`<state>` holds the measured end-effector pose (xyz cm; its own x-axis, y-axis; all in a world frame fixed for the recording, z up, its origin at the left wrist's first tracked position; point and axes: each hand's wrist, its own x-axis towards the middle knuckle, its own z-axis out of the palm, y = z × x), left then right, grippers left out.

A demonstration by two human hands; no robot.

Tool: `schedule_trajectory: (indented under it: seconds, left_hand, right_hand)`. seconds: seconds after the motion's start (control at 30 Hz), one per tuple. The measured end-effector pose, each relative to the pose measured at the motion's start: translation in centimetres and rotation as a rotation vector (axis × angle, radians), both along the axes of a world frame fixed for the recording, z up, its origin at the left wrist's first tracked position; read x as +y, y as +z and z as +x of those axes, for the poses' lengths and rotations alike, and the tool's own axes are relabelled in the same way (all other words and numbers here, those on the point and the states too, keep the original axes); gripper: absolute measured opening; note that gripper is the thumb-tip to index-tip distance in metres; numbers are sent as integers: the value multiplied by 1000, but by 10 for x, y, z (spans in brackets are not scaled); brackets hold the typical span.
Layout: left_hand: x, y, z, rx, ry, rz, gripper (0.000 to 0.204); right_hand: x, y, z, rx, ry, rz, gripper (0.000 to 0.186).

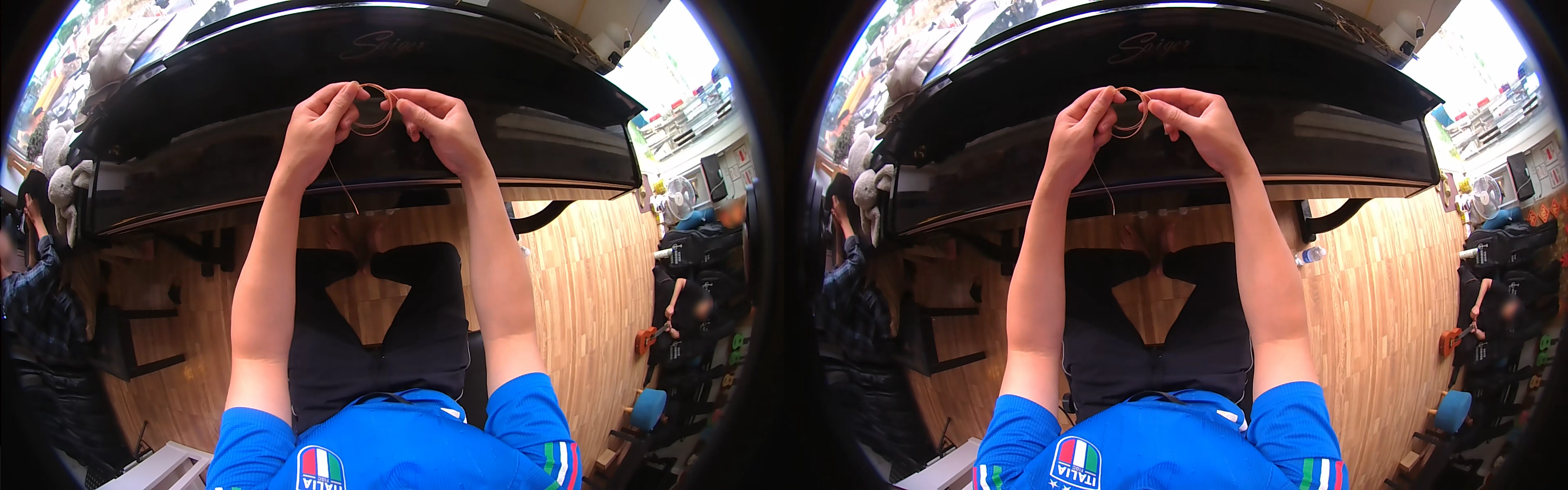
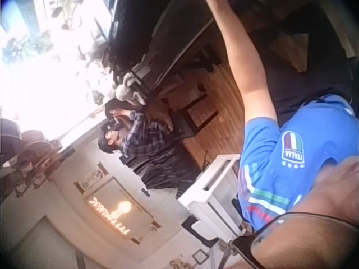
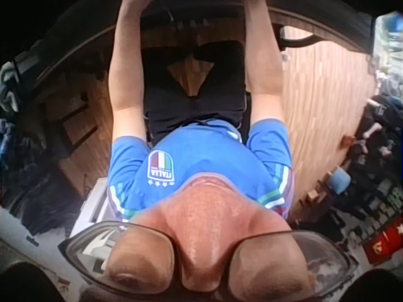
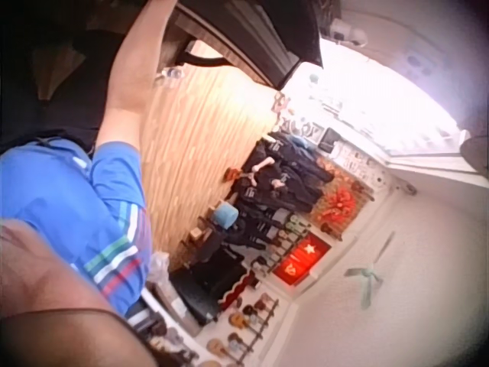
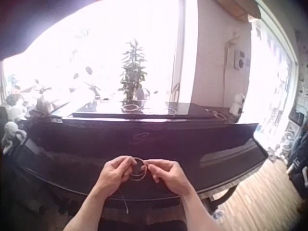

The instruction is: The person sits at a piano and repeatedly shapes thin copper wire into circular loops by hand. They place each finished loop on the piano lid and continue forming additional loops.

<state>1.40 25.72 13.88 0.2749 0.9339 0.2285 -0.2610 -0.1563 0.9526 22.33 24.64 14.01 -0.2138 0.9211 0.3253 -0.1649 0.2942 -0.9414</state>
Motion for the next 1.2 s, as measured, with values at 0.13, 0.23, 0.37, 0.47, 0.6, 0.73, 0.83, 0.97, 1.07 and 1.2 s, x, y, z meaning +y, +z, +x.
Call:
schedule_trajectory:
  seconds: [0.13,0.23,0.37,0.47,0.6,0.73,0.83,0.97,1.07,1.2]
  left_hand:
    - [-1,1,1,-16,2,-3,27]
    - [-2,0,0,-25,8,10,27]
    - [-2,0,2,11,30,14,27]
    - [-3,1,2,16,41,31,27]
    - [-5,2,3,76,23,63,27]
    - [-6,4,4,173,0,91,26]
    - [-6,5,5,152,10,71,24]
    - [-4,2,6,123,23,71,24]
    - [-3,1,4,124,5,86,25]
    - [-2,0,6,86,30,87,24]
  right_hand:
    - [5,-10,2,-92,-124,74,23]
    - [1,-2,-3,-48,-162,-44,19]
    - [3,-6,-3,22,-128,-46,25]
    - [1,-5,-12,-10,-141,47,29]
    - [0,-8,-14,-101,-169,108,27]
    - [-1,-7,-10,-159,-150,93,25]
    - [3,-10,-4,-131,-97,114,24]
    - [0,-4,-4,-33,-20,52,23]
    - [-1,-1,1,-44,18,24,23]
    - [-7,3,-2,-87,-18,9,26]
